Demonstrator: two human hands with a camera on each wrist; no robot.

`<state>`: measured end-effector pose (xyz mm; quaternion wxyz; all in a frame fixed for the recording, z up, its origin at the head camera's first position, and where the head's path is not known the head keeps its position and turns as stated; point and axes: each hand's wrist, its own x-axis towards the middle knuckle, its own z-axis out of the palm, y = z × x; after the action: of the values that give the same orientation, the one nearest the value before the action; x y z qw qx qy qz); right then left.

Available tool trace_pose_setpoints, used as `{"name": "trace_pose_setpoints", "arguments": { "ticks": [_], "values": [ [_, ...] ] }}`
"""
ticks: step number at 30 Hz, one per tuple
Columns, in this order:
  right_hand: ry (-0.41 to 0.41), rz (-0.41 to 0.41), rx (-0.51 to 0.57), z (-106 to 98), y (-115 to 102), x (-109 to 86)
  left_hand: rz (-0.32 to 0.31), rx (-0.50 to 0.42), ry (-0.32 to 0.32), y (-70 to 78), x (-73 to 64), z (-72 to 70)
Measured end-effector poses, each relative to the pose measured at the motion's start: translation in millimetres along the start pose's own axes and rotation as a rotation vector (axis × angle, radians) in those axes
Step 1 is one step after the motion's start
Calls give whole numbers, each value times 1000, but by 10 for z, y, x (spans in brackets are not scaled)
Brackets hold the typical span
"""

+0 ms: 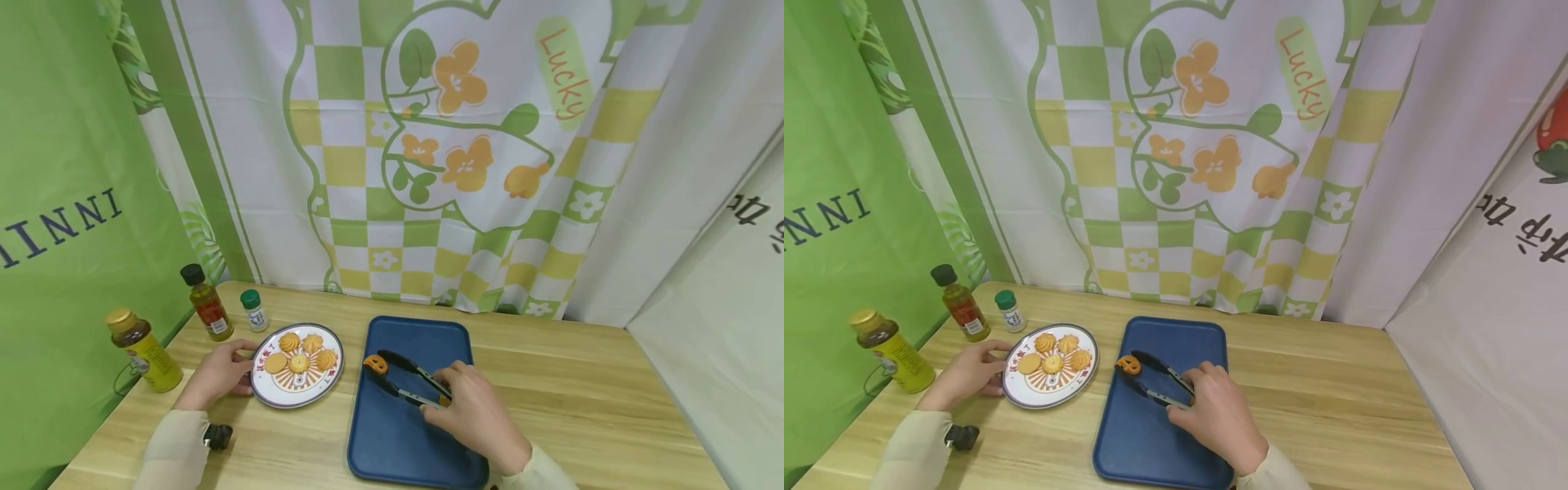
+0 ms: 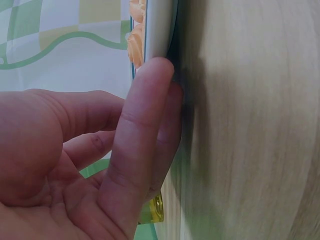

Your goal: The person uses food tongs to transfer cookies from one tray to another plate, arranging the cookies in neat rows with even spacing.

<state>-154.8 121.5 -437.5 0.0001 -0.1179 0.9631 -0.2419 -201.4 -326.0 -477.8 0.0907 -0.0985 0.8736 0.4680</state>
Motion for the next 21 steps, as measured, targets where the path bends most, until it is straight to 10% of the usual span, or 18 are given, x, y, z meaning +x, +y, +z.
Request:
{"name": "trace_pose_setpoints", "arguments": {
  "ticks": [21],
  "values": [
    [-119,-276,38,428,-927,306,18,1,-12,3,-17,-1]
  ]
}}
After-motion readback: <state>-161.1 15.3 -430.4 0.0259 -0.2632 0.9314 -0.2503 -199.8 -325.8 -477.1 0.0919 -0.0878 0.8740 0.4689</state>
